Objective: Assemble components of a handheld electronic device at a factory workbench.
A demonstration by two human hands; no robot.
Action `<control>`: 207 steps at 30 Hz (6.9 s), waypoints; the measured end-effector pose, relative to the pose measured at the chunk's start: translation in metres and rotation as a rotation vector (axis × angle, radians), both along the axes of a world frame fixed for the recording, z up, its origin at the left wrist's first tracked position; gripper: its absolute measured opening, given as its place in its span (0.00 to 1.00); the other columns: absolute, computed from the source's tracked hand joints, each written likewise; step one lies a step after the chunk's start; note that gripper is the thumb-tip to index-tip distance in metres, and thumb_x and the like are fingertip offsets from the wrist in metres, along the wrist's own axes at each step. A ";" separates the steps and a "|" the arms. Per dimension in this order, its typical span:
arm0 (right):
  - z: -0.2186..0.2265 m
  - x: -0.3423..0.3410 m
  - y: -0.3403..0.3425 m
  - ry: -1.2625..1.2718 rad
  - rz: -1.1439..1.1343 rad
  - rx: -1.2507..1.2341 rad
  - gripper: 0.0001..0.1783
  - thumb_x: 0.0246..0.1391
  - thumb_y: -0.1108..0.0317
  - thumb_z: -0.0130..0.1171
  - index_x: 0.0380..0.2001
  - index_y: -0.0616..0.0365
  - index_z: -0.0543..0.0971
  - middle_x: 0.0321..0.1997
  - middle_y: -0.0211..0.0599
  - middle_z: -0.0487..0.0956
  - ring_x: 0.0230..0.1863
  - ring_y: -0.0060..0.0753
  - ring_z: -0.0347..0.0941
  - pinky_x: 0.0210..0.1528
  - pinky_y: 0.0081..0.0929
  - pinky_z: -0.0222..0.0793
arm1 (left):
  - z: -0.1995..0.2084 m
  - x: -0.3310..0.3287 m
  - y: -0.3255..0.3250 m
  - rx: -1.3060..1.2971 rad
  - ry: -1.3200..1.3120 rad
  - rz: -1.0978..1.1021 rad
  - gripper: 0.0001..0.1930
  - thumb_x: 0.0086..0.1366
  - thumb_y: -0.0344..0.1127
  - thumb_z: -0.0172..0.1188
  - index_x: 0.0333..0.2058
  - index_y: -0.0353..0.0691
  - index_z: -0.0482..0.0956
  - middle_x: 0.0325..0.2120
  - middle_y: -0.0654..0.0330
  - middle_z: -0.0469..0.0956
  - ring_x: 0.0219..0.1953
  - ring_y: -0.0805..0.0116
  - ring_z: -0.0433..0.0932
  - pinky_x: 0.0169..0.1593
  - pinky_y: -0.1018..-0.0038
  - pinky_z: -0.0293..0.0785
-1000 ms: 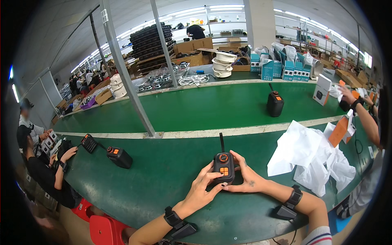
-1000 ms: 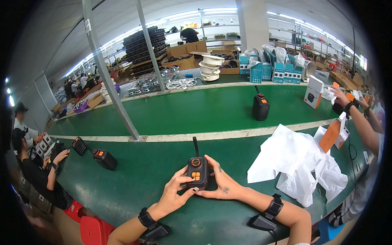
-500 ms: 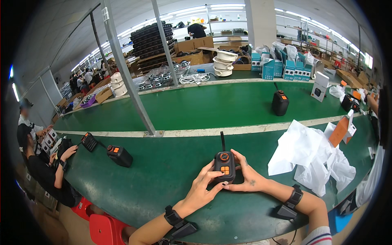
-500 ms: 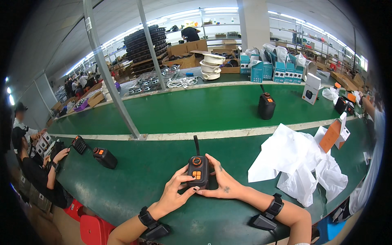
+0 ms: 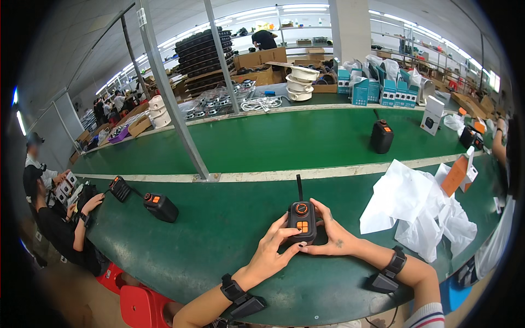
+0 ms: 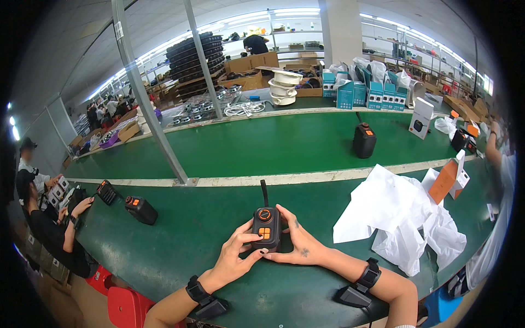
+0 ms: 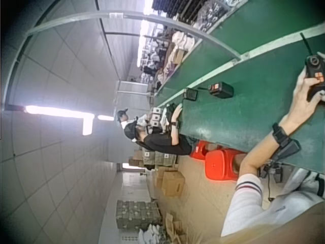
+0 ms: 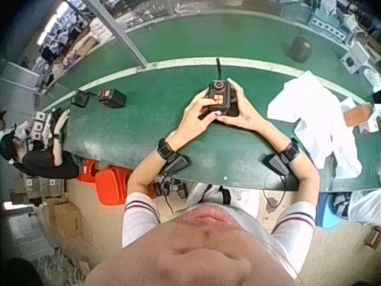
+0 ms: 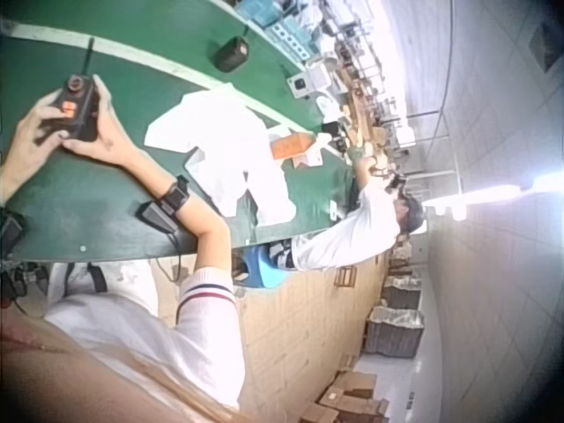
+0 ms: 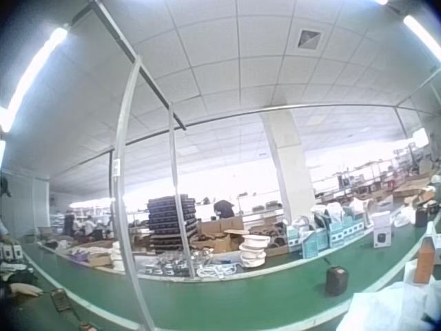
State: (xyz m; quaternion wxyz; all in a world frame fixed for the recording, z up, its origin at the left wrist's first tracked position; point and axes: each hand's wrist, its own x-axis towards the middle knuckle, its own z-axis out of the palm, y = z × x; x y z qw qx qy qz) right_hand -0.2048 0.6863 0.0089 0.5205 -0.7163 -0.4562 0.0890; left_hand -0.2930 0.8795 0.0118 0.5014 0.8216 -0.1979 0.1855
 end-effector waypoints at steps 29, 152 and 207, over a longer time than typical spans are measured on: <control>-0.001 0.003 0.000 0.015 -0.011 0.018 0.62 0.41 0.56 0.72 0.67 0.57 0.38 0.64 0.54 0.57 0.64 0.51 0.57 0.61 0.42 0.59 | 0.007 0.004 -0.002 0.013 -0.024 0.004 0.18 0.58 0.27 0.63 0.45 0.40 0.67 0.59 0.41 0.60 0.54 0.51 0.72 0.46 0.63 0.80; -0.008 0.000 0.003 -0.554 -0.213 0.129 0.28 0.32 0.67 0.67 0.40 0.57 0.67 0.60 0.66 0.62 0.61 0.61 0.62 0.51 0.46 0.69 | -0.010 0.001 -0.005 0.092 -0.114 0.117 0.26 0.55 0.39 0.64 0.53 0.49 0.68 0.51 0.40 0.64 0.47 0.45 0.73 0.49 0.58 0.74; -0.009 -0.003 -0.001 -0.504 -0.183 0.048 0.31 0.38 0.62 0.66 0.46 0.55 0.63 0.64 0.64 0.57 0.65 0.64 0.55 0.62 0.53 0.52 | -0.002 -0.001 -0.006 0.352 -0.365 0.276 0.22 0.53 0.40 0.65 0.46 0.50 0.71 0.28 0.59 0.61 0.28 0.65 0.71 0.22 0.71 0.71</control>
